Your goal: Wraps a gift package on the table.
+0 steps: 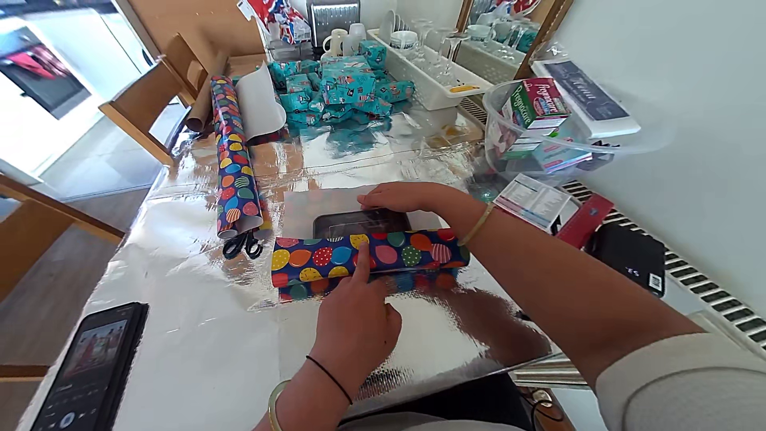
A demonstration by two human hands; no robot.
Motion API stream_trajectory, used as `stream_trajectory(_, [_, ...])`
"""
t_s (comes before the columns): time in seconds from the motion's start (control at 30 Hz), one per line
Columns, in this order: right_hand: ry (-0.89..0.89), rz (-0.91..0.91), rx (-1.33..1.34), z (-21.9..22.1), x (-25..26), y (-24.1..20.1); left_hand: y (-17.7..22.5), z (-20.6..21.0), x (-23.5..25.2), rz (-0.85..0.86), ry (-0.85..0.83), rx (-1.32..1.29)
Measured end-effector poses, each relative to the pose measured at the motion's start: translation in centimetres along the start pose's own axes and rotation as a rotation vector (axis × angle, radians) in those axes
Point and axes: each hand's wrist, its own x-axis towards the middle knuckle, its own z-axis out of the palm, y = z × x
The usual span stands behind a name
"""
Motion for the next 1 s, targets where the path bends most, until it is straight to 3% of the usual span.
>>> stream_trajectory(0.07, [0.095, -0.072, -0.067, -0.8, 1.0, 0.6, 0.2, -0.3, 0.0, -0.02, -0.031, 0.003])
stream_trajectory(0.17, [0.4, -0.079, -0.185, -1.5, 3.9, 2.2, 0.6, -0.1, 0.0, -0.037, -0.023, 0.006])
stream_trajectory(0.4, [0.249, -0.045, -0.295, -0.6, 7.2, 2.1, 0.7, -0.3, 0.2, -0.056, -0.045, 0.006])
stream_trajectory(0.7, [0.4, -0.227, -0.426, 0.2, -1.5, -2.7, 1.1, 0.4, 0.3, -0.054, 0.062, 0.098])
stream_trajectory(1.0, [0.529, -0.274, -0.541, 5.4, -4.6, -2.2, 1.5, 0.6, 0.3, -0.055, 0.077, 0.103])
